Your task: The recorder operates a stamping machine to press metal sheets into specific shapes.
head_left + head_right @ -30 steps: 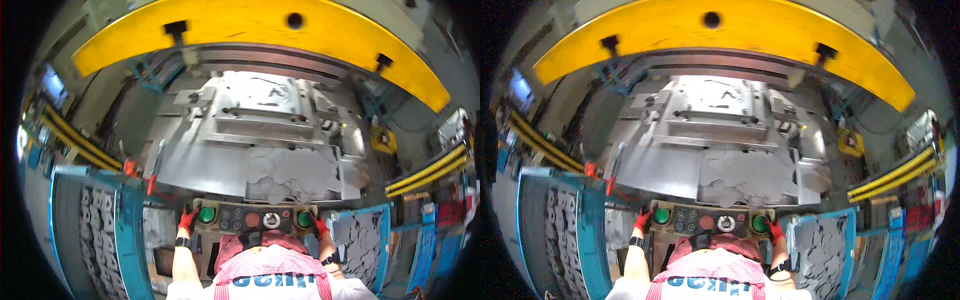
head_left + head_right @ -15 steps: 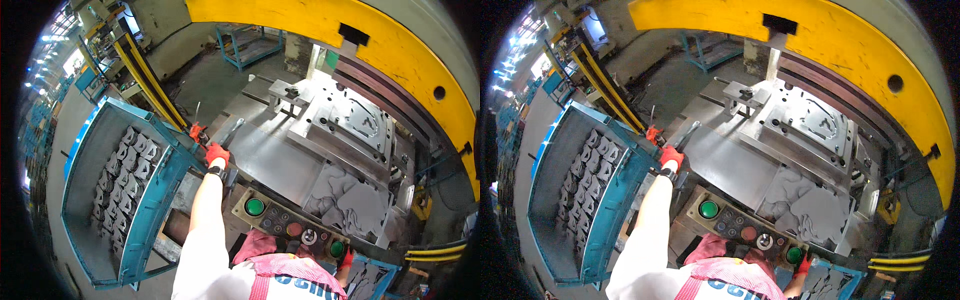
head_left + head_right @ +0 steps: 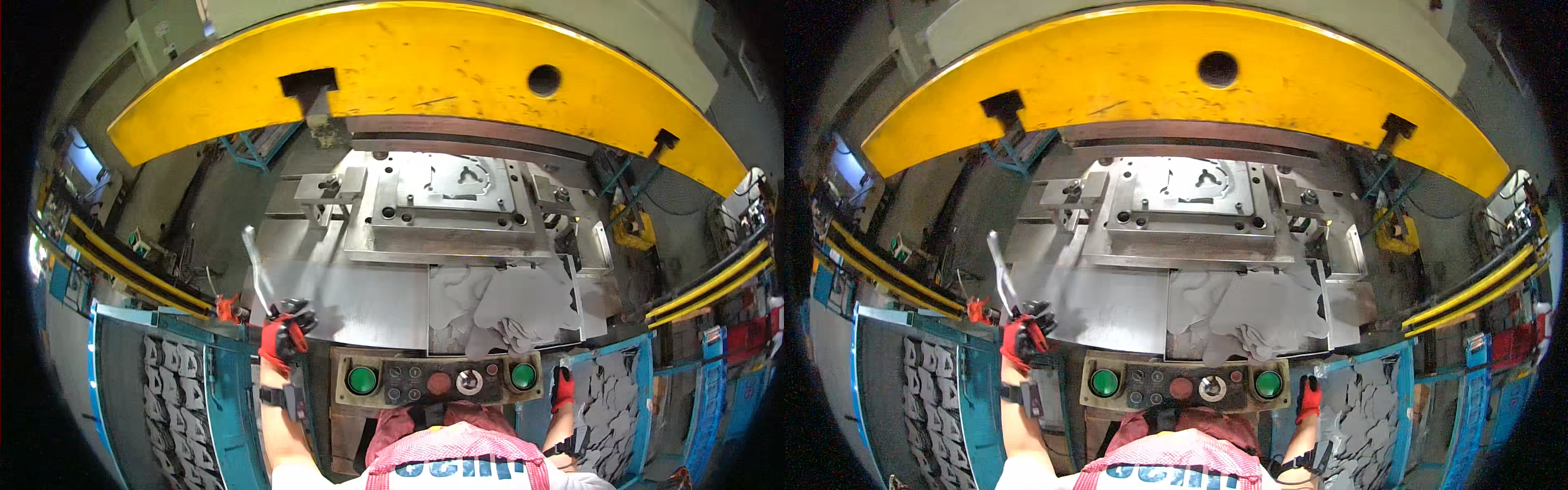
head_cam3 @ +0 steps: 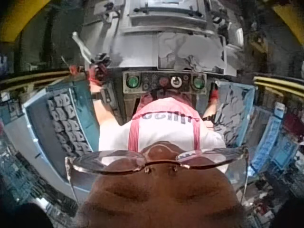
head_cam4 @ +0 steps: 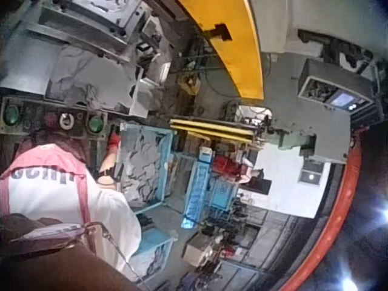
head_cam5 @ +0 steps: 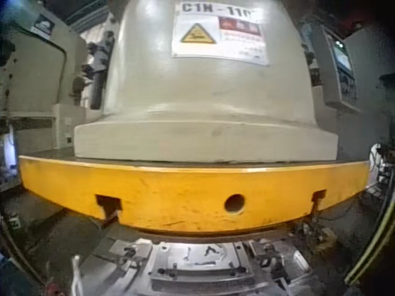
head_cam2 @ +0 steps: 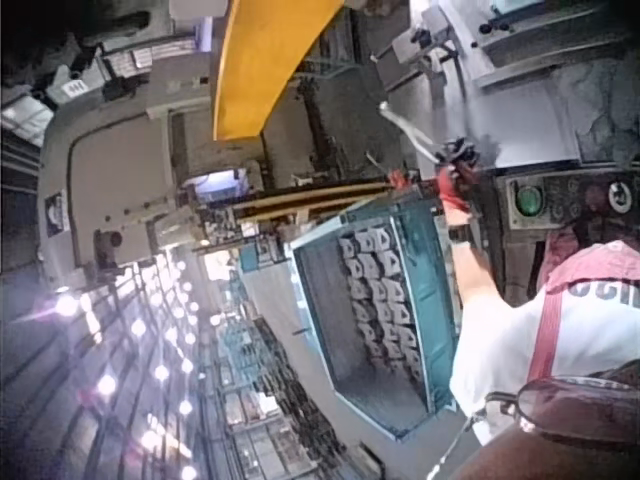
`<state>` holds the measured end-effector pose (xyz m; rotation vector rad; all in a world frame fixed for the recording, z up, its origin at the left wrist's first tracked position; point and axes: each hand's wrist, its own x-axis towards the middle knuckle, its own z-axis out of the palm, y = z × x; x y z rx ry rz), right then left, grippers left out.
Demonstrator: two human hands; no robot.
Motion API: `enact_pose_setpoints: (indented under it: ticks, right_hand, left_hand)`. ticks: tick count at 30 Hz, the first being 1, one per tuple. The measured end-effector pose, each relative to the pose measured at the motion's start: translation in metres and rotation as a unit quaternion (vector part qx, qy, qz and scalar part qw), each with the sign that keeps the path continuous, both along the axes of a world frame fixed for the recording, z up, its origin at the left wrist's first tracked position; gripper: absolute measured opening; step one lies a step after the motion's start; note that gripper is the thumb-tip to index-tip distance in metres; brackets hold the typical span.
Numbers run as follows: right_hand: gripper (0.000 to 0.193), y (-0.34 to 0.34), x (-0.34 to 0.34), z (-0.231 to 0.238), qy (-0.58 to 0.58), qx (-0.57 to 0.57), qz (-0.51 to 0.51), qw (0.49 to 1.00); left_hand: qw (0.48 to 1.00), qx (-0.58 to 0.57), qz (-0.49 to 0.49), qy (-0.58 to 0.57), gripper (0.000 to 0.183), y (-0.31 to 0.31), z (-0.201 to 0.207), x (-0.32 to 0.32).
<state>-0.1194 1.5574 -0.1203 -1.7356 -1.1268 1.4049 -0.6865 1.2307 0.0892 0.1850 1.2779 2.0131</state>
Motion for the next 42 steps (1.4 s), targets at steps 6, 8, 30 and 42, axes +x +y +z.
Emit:
enact_pose_setpoints:
  ticks: [6, 8, 30, 42]
  right_hand:
    - [0.038, 0.033, 0.024, -0.01, 0.015, 0.075, -0.029, 0.997]
    - [0.034, 0.03, 0.003, 0.019, 0.091, 0.122, 0.0, 0.988]
    - [0.039, 0.058, 0.03, 0.072, -0.098, 0.181, 0.008, 0.979]
    - [0.03, 0.05, 0.008, 0.053, 0.057, 0.206, 0.007, 0.977]
  left_hand:
    - [0.948, -0.168, -0.146, 0.227, 0.03, 0.13, 0.054, 0.062]
    - [0.936, -0.199, -0.122, 0.263, 0.029, 0.18, 0.06, 0.064]
    - [0.719, -0.464, -0.079, 0.511, 0.027, 0.271, 0.075, 0.071]
    - [0.968, -0.076, -0.231, -0.06, 0.012, 0.264, 0.049, 0.074]
